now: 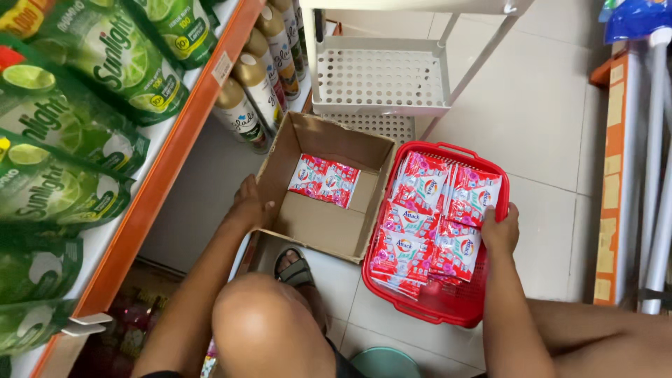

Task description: The person sits on the floor and transfers small red and white detergent packets from a red plastic basket into a cardboard box. They arrange the packets neatly in rows within the box, filling it up layer by layer.

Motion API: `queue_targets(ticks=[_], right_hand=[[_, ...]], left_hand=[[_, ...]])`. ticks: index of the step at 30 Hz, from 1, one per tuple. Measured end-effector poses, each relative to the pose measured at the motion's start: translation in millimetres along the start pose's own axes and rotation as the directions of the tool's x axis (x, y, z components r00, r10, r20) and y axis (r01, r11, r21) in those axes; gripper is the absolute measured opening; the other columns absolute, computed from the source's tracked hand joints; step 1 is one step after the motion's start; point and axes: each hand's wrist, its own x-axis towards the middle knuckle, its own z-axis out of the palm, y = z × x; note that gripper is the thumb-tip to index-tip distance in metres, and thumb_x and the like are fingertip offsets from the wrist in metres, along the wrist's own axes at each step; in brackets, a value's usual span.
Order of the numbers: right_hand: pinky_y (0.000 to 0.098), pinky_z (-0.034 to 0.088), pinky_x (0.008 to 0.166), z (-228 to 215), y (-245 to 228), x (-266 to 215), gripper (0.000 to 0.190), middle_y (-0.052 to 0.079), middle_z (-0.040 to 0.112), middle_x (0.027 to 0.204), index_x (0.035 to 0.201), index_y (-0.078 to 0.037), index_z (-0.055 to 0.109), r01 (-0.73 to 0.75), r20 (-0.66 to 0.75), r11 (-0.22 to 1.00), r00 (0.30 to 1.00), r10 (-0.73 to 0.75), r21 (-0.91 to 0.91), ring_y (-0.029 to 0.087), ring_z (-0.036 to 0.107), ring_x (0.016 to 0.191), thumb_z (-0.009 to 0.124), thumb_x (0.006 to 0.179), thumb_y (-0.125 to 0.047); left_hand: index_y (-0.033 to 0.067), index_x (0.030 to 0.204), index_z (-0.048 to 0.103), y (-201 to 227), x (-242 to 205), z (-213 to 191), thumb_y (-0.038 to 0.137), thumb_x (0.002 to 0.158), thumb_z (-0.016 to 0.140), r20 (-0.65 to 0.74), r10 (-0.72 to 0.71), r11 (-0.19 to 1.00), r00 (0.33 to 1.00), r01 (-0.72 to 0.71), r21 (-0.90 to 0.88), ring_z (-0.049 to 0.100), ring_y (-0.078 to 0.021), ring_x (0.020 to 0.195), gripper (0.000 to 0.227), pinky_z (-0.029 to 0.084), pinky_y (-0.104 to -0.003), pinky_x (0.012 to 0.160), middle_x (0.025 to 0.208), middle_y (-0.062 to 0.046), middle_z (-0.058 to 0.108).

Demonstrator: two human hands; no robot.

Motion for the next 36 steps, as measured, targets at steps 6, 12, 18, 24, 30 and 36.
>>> queue_targets(ticks=[6,12,18,24,30,36], right_hand=[[0.0548,0.047,0.100,10.1,-0.1,26.8,0.082,0.022,0.048,0.144,0.152,-0.002,0.045,0.021,0.015,0.971,1.000,-0.018,-0.239,0.044,0.051,0.128,0.071,0.091,-0.051],[0.0542,0.056,0.089,-3.1,-125.6,-25.6,0.039,0.034,0.065,0.114,0.136,0.006,0.061,0.423,-0.034,0.856,0.901,-0.433,0.297,0.051,0.065,0.107,0.067,0.102,-0.012],[0.0526,0.052,0.107,78.3,-221.2,-23.8,0.061,0.028,0.055,0.137,0.147,0.000,0.038,-0.286,0.456,0.490,0.847,-0.273,0.824,0.042,0.063,0.122,0.067,0.102,-0.029],[0.0588,0.059,0.093,149.4,-303.1,-15.5,0.114,0.046,0.027,0.152,0.157,0.003,-0.015,-0.350,0.507,0.579,0.852,-0.131,0.737,0.057,0.061,0.118,0.066,0.099,-0.053],[0.0573,0.064,0.083,191.4,-319.8,6.3,0.080,0.053,0.049,0.121,0.146,0.017,0.018,-0.388,0.453,0.456,0.891,-0.038,0.801,0.055,0.070,0.095,0.062,0.099,-0.031],[0.0570,0.065,0.077,176.3,-336.2,20.8,0.082,0.047,0.052,0.117,0.148,0.006,0.014,-0.298,0.404,0.541,0.911,-0.085,0.786,0.050,0.072,0.100,0.057,0.102,-0.046]], left_hand=[[-0.0039,0.163,0.007,34.4,-37.7,-18.1,0.030,0.101,0.056,-0.036,0.102,0.988,0.994,-0.096,0.124,0.034,-0.0483,0.147,0.086,0.047,-0.060,0.110,0.166,-0.027,0.019],[0.0044,0.166,0.002,61.8,-67.6,-26.5,0.029,0.105,0.042,-0.102,0.019,0.985,0.995,0.000,0.175,0.035,-0.0391,0.147,0.077,0.054,-0.056,0.103,0.164,-0.020,0.027],[0.0080,0.166,-0.004,53.6,-57.1,-24.0,0.035,0.103,0.036,-0.042,-0.029,0.972,0.999,0.038,0.231,0.035,-0.0356,0.147,0.079,0.056,-0.054,0.100,0.164,-0.018,0.026],[0.0056,0.166,0.001,51.9,-54.7,-18.4,0.033,0.100,0.041,-0.077,-0.009,0.974,0.997,0.027,0.225,0.041,-0.0383,0.142,0.083,0.054,-0.056,0.101,0.160,-0.020,0.030],[0.0126,0.164,0.026,64.7,-49.8,-14.7,0.031,0.099,0.052,-0.276,0.408,0.836,0.870,-0.236,0.495,0.034,-0.0368,0.149,0.073,0.025,-0.061,0.119,0.163,-0.015,0.032],[0.0095,0.140,0.059,131.7,13.8,-24.8,0.016,0.095,0.063,-0.274,0.712,0.697,0.646,-0.696,0.171,0.055,-0.0311,0.135,0.046,0.047,-0.045,0.106,0.139,-0.010,0.061]])
